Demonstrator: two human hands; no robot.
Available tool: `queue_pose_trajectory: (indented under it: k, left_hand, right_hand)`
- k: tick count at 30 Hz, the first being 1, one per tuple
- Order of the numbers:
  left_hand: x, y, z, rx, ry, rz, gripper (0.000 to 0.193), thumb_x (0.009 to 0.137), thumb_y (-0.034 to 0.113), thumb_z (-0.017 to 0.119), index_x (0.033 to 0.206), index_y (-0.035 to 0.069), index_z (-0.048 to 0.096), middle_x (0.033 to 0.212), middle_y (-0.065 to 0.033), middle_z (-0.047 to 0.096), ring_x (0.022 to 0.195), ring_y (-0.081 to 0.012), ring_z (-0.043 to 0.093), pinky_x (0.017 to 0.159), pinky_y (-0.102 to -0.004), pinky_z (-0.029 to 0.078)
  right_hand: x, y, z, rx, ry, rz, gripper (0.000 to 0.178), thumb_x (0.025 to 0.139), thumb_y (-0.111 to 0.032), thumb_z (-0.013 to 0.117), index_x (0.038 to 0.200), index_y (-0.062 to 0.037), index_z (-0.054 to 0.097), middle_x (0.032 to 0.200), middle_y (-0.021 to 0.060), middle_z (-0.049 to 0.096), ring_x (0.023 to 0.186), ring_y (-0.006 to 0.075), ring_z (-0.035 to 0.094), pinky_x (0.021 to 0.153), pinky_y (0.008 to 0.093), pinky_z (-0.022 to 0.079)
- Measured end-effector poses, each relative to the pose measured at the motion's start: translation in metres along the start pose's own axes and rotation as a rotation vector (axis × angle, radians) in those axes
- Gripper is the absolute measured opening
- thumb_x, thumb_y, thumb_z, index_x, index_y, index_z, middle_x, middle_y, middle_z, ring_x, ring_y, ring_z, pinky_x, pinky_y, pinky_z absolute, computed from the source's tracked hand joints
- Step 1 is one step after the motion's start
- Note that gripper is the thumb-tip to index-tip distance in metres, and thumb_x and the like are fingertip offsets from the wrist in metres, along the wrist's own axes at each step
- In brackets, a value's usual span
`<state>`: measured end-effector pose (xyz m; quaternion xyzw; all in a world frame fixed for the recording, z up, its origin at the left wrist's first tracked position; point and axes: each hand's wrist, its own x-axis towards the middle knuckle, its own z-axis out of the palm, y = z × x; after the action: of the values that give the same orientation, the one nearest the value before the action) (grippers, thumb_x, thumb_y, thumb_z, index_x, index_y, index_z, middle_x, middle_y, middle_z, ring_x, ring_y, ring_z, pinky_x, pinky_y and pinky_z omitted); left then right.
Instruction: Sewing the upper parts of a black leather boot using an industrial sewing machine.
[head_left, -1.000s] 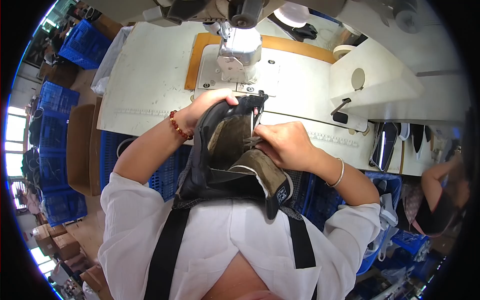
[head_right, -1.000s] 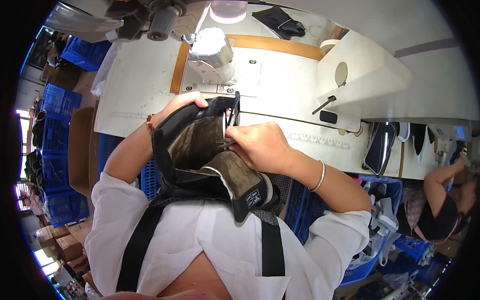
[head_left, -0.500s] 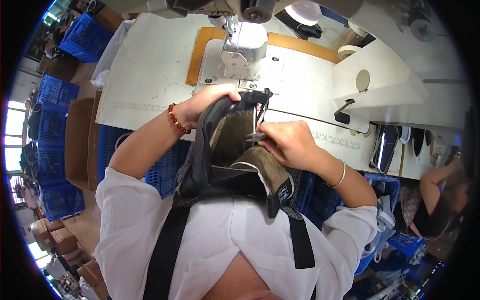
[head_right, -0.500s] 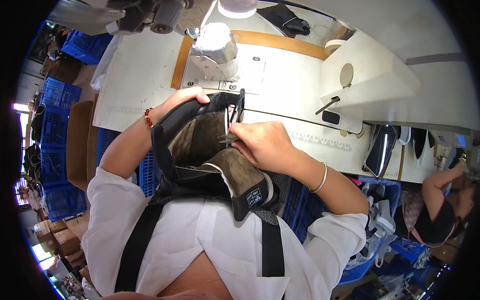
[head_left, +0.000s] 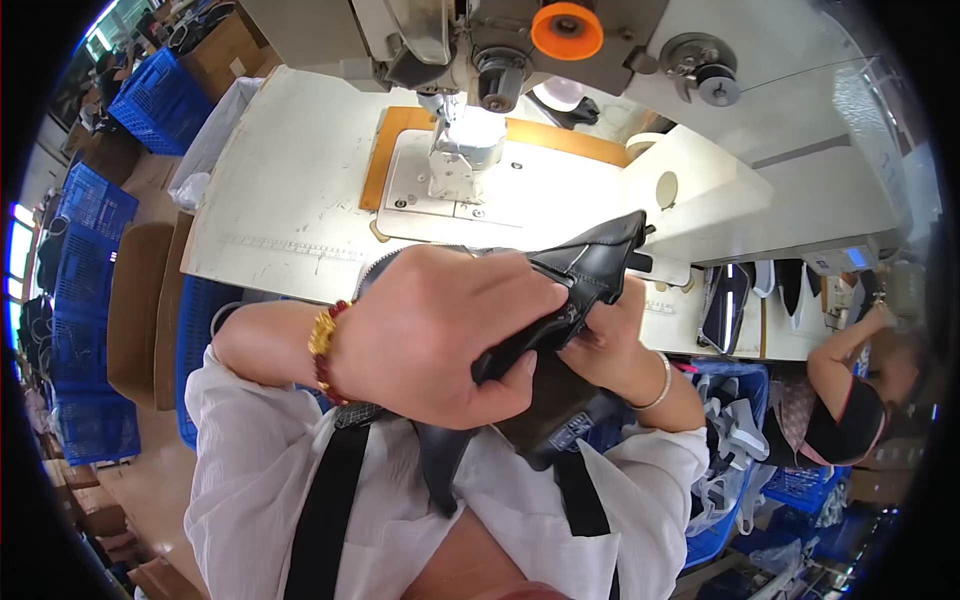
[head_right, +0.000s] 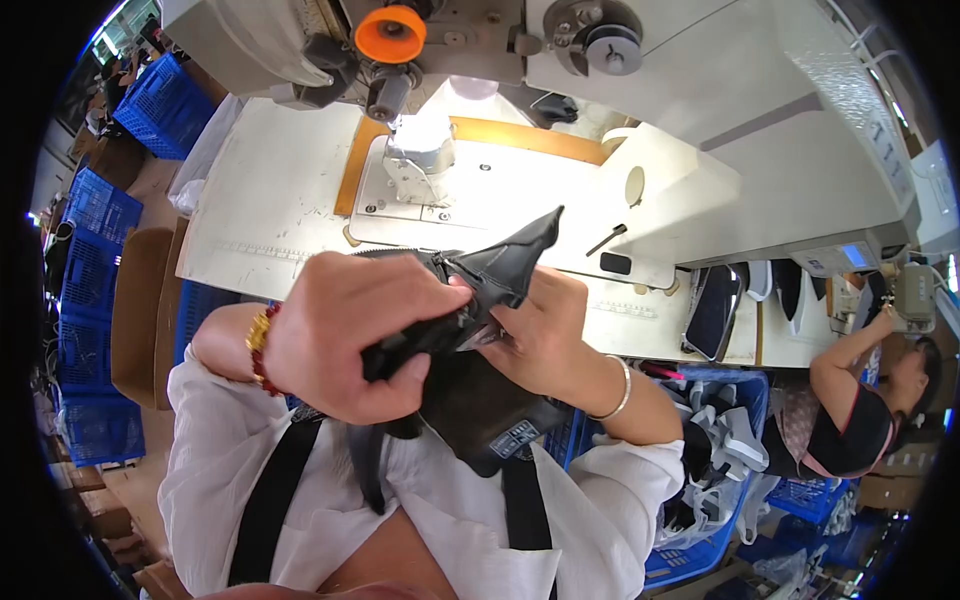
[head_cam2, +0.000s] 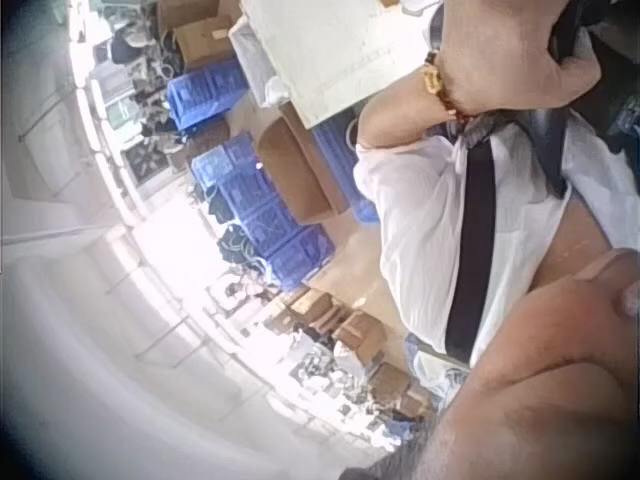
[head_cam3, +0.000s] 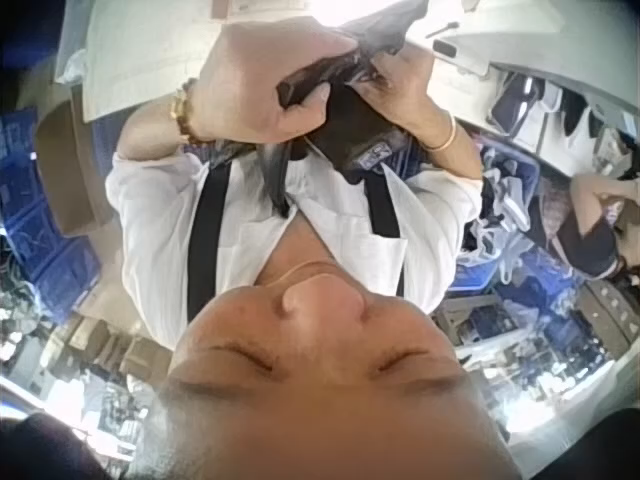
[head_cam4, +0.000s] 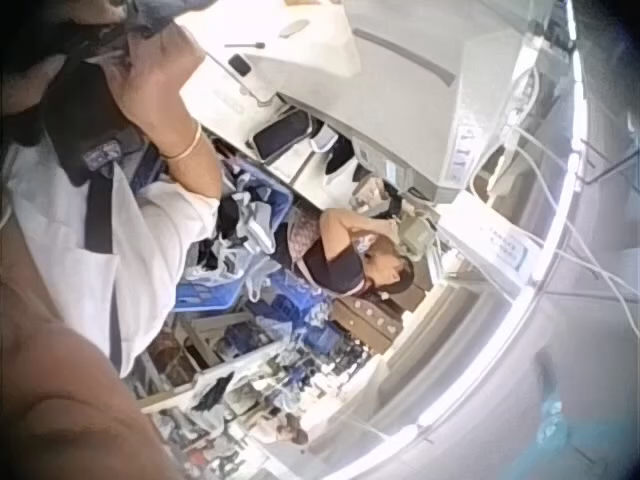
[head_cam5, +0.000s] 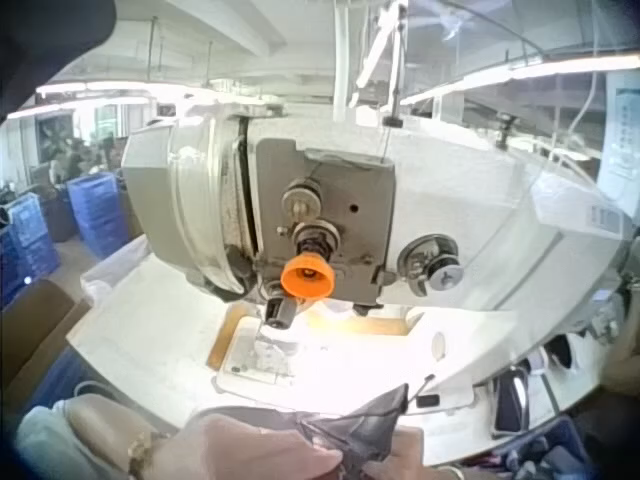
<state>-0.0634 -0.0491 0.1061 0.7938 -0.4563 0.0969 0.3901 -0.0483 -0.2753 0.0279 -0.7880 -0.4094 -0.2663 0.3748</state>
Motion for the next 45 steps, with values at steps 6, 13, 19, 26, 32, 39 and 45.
queue_pose_trajectory:
  k: [6, 13, 19, 26, 32, 39, 45]
  left_hand:
    - [-0.018, -0.003, 0.015, -0.071, -0.053, -0.072, 0.061, 0.067, 0.012, 0.077, 0.123, -0.005, 0.061, 0.102, -0.0176, 0.066, 0.083, -0.0324, 0.069, 0.072, -0.0355, 0.057]
    - [0.002, -0.022, -0.017, -0.137, -0.242, -0.185, 0.065, 0.065, -0.006, 0.065, 0.129, 0.001, 0.057, 0.118, -0.02, 0.06, 0.105, -0.0398, 0.065, 0.089, -0.0418, 0.054]
    - [-0.052, -0.015, 0.017, 0.082, -0.137, 0.129, 0.029, 0.077, 0.002, 0.073, 0.105, 0.002, 0.071, 0.113, -0.0183, 0.067, 0.107, -0.0365, 0.069, 0.091, -0.0425, 0.058]
    - [-0.064, -0.018, 0.025, 0.115, -0.133, 0.249, 0.023, 0.078, 0.01, 0.078, 0.1, 0.008, 0.073, 0.109, -0.0179, 0.069, 0.103, -0.0326, 0.071, 0.088, -0.0439, 0.06]
    - [-0.065, -0.025, 0.027, 0.103, -0.117, 0.264, 0.026, 0.075, 0.007, 0.077, 0.1, 0.009, 0.073, 0.109, -0.0174, 0.07, 0.103, -0.0328, 0.071, 0.088, -0.044, 0.06]
    - [-0.054, -0.046, 0.013, -0.234, -0.316, -0.038, 0.068, 0.059, 0.016, 0.079, 0.124, 0.006, 0.061, 0.138, -0.0209, 0.054, 0.13, -0.0403, 0.053, 0.107, -0.0566, 0.037]
    - [-0.039, -0.049, 0.003, -0.13, -0.525, -0.094, 0.089, 0.059, 0.028, 0.084, 0.138, 0.007, 0.048, 0.147, -0.022, 0.046, 0.139, -0.0432, 0.043, 0.113, -0.0685, 0.022]
  right_hand:
    - [-0.043, 0.006, 0.02, -0.101, 0.044, -0.063, 0.038, 0.059, -0.01, 0.077, 0.096, -0.0025, 0.072, 0.102, 0.0179, 0.073, 0.085, 0.0344, 0.072, 0.073, 0.0388, 0.059]
    - [-0.02, 0.024, 0.017, -0.274, 0.164, -0.145, 0.047, 0.056, -0.006, 0.073, 0.102, -0.0009, 0.074, 0.079, 0.0104, 0.066, 0.063, 0.025, 0.065, 0.056, 0.0358, 0.05]
    - [-0.069, 0.002, 0.036, -0.177, -0.049, -0.059, 0.032, 0.084, -0.013, 0.06, 0.112, -0.002, 0.071, 0.102, 0.0189, 0.067, 0.089, 0.0361, 0.068, 0.077, 0.0486, 0.057]
    - [-0.088, -0.004, 0.047, -0.132, -0.097, 0.044, 0.033, 0.086, -0.017, 0.056, 0.112, 0.0002, 0.067, 0.098, 0.0212, 0.068, 0.088, 0.0387, 0.071, 0.076, 0.0531, 0.06]
    - [-0.096, 0.003, 0.052, -0.196, -0.069, -0.026, 0.031, 0.086, -0.018, 0.057, 0.112, -0.0045, 0.067, 0.1, 0.0176, 0.071, 0.087, 0.0372, 0.073, 0.079, 0.0508, 0.062]
    - [-0.096, 0.01, 0.055, -0.111, -0.221, 0.11, 0.031, 0.087, -0.016, 0.053, 0.112, -0.0017, 0.063, 0.107, 0.0235, 0.069, 0.092, 0.0374, 0.072, 0.081, 0.053, 0.061]
    - [-0.083, 0.022, 0.059, 0.069, -0.158, -0.085, 0.033, 0.087, -0.015, 0.048, 0.112, 0.0003, 0.062, 0.113, 0.0254, 0.067, 0.101, 0.039, 0.071, 0.081, 0.053, 0.061]
